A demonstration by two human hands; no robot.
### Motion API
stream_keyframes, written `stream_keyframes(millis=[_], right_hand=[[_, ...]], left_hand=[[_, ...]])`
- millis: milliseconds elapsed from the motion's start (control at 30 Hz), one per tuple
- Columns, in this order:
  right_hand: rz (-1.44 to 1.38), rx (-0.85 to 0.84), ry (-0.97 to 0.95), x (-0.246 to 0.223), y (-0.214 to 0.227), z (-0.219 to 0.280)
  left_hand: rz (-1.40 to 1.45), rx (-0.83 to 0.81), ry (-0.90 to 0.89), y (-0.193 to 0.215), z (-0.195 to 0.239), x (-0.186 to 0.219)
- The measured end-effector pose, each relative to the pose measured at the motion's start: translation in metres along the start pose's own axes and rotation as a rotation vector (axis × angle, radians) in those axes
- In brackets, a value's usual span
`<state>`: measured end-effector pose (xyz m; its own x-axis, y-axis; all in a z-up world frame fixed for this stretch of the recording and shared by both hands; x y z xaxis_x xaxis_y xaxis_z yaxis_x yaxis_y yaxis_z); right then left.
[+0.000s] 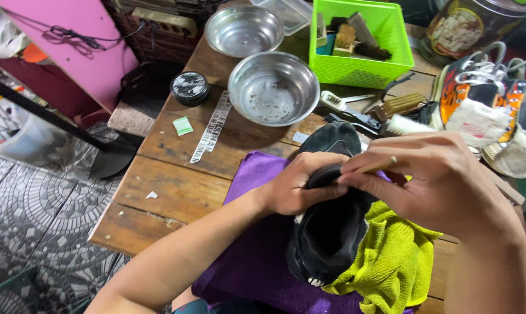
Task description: The person holds a black and white sneaker on a purple towel and uses a small wooden stick with a brush tip to scrub the interior lining and the white fabric around the laces. The person rotates the shoe to access different areas while cleaning.
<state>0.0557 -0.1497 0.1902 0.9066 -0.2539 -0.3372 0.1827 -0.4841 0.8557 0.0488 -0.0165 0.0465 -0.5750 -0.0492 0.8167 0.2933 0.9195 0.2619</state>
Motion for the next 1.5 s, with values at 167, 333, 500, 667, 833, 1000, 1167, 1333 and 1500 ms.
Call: stream_keyframes(millis=[167,333,500,667,833,1000,1167,1333,1500], right_hand=[[0.058,0.114,0.12,-0.003,0.023,0.009],[0.05,0.037,0.169,-0.001,0.016,0.003],[0.011,0.173,0.226,-0.009,0.03,0.013],[0.088,0.077,0.275,-0.016,0.012,0.008],[0.066,0.151,0.3,-0.022,0.028,0.013],[0.032,0.155,0.266,-0.012,0.027,0.019],[-0.079,0.194,0.266,-0.01,0.026,0.018],[-0.079,0.235,0.29,-0.01,0.033,0.025],[-0.01,0.176,0.287,-0.007,0.016,0.016]], left_hand=[[0.045,-0.047,-0.069,-0.001,0.003,-0.004],[0.115,0.002,-0.034,-0.001,0.004,-0.008],[0.15,0.028,-0.027,-0.003,0.002,0.0],[0.127,0.074,-0.045,0.001,0.005,-0.003],[0.189,0.03,-0.037,-0.003,0.002,0.0],[0.161,0.038,-0.048,-0.004,0.001,0.002],[0.165,0.038,-0.045,-0.005,0.0,0.005],[0.19,0.041,-0.015,-0.004,0.0,0.009],[0.15,0.057,-0.052,-0.003,0.002,-0.002]])
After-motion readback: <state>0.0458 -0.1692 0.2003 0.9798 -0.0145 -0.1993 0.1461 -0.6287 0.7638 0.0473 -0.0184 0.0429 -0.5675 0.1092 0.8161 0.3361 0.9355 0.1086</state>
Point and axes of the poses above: each hand's wrist, its own z-axis away from the middle knuckle, its own y-axis out of the back of the hand, x = y × z, the point moved 6 cm from there along -z, towards the middle knuckle
